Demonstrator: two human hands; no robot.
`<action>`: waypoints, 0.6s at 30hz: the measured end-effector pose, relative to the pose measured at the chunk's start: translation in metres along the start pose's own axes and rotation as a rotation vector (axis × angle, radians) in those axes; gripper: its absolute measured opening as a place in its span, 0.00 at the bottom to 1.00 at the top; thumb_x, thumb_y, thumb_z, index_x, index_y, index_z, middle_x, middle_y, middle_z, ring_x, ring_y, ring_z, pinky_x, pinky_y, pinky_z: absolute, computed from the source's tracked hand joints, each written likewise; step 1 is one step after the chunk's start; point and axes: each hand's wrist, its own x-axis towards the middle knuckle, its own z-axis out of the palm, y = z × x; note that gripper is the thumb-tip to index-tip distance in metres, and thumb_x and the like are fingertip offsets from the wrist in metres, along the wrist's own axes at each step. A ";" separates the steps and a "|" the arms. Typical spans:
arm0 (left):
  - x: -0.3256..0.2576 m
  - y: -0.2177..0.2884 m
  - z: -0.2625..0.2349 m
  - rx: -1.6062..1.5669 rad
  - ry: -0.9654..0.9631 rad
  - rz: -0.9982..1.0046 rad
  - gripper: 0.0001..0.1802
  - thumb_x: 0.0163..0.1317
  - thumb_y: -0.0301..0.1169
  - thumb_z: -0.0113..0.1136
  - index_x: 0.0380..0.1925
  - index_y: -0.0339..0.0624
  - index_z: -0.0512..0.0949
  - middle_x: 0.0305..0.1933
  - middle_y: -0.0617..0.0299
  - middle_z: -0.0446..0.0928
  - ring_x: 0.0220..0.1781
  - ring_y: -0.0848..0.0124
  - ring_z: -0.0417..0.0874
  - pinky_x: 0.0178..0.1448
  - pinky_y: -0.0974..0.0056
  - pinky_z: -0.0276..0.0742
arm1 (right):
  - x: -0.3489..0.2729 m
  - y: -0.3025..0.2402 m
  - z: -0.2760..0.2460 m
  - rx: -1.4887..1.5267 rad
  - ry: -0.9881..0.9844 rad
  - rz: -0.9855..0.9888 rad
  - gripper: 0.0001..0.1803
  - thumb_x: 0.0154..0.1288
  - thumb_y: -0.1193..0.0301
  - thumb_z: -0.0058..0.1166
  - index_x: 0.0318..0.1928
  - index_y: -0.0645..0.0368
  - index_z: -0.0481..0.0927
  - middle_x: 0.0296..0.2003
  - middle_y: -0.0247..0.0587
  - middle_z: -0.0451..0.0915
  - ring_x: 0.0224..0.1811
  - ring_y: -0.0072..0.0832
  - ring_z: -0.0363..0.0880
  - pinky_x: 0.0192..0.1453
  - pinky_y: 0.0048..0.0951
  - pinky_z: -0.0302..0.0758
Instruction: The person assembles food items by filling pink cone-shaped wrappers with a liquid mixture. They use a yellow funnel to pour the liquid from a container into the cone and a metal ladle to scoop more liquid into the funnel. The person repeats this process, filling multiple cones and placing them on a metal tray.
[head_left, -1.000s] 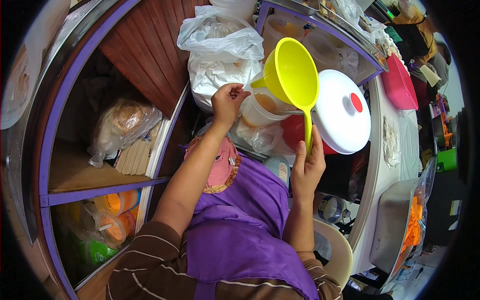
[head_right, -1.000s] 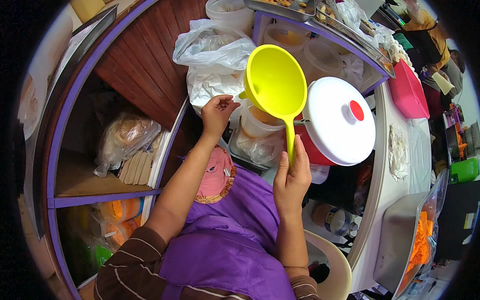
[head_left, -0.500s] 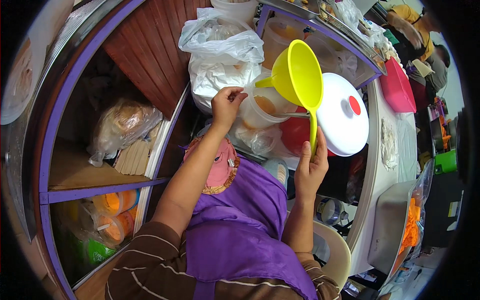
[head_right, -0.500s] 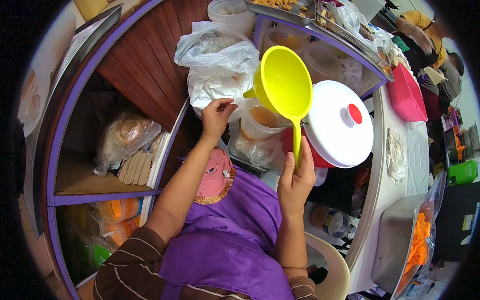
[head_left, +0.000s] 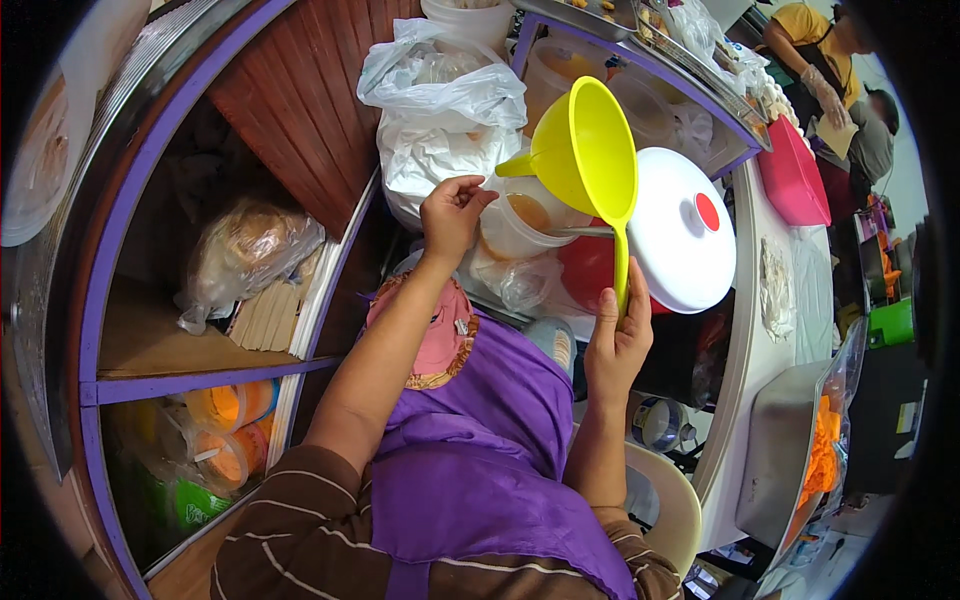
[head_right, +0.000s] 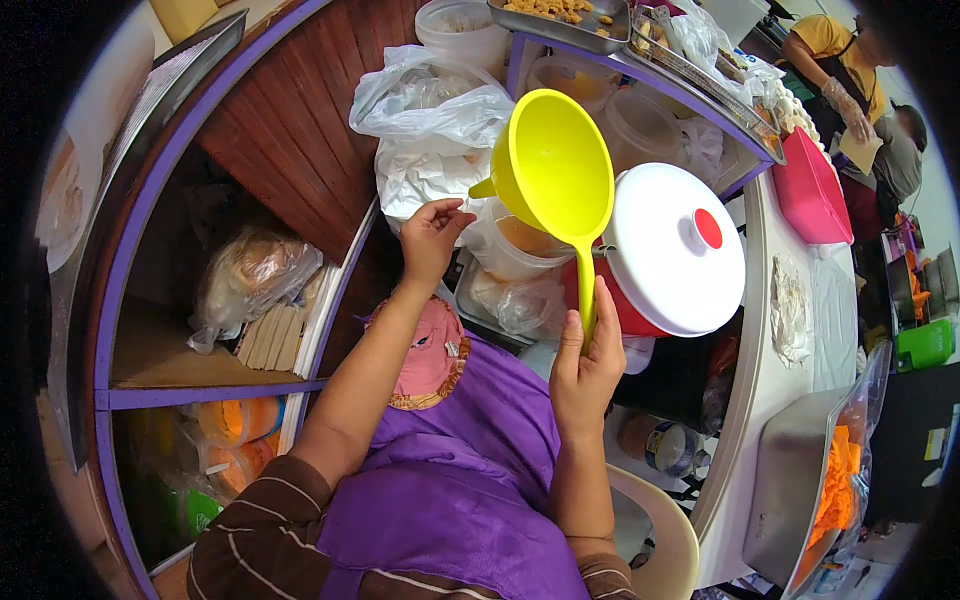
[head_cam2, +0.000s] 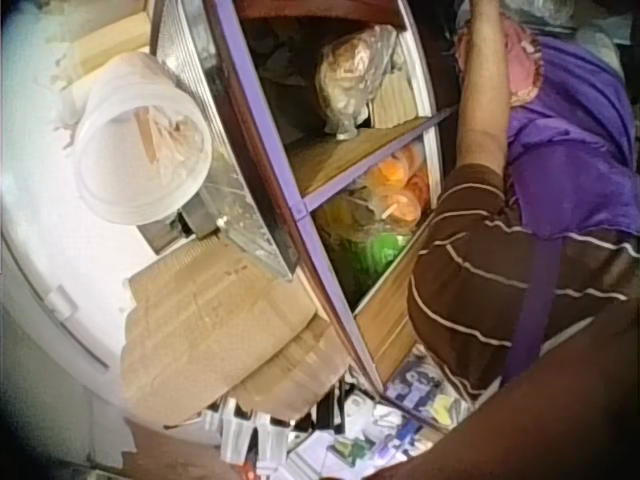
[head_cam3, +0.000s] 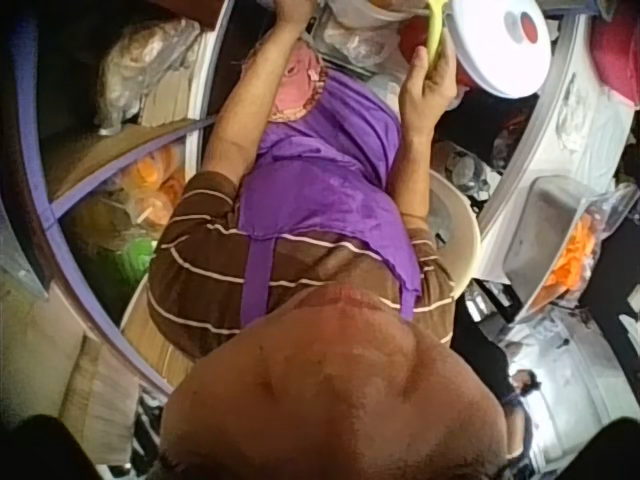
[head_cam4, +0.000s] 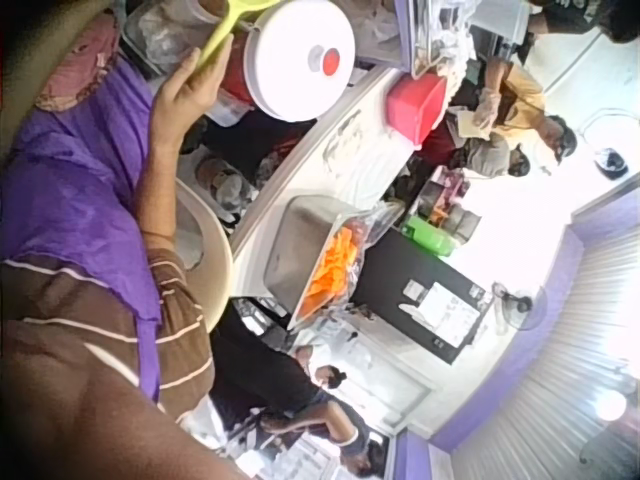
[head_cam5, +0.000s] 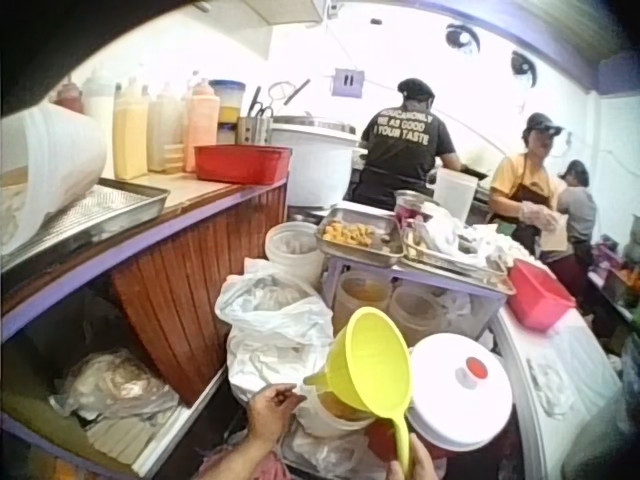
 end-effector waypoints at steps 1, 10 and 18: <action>-0.001 0.001 0.001 0.004 0.001 0.005 0.11 0.51 0.18 0.59 0.35 0.27 0.74 0.29 0.58 0.78 0.30 0.76 0.79 0.36 0.76 0.75 | -0.001 0.000 -0.001 0.026 -0.019 0.033 0.21 0.64 0.74 0.44 0.56 0.68 0.63 0.49 0.47 0.71 0.50 0.26 0.69 0.54 0.24 0.64; 0.002 0.001 0.004 -0.010 0.035 0.030 0.11 0.47 0.18 0.62 0.33 0.29 0.75 0.25 0.59 0.78 0.26 0.79 0.77 0.32 0.76 0.74 | -0.002 0.000 -0.002 -0.006 -0.013 0.014 0.21 0.64 0.75 0.44 0.56 0.68 0.64 0.49 0.48 0.71 0.50 0.26 0.70 0.54 0.23 0.65; 0.002 0.000 0.005 0.036 0.073 0.049 0.11 0.46 0.19 0.63 0.32 0.30 0.76 0.26 0.60 0.78 0.25 0.78 0.76 0.31 0.75 0.73 | -0.005 -0.003 -0.006 0.009 -0.043 0.080 0.21 0.64 0.74 0.44 0.57 0.68 0.63 0.50 0.47 0.70 0.51 0.25 0.69 0.55 0.23 0.64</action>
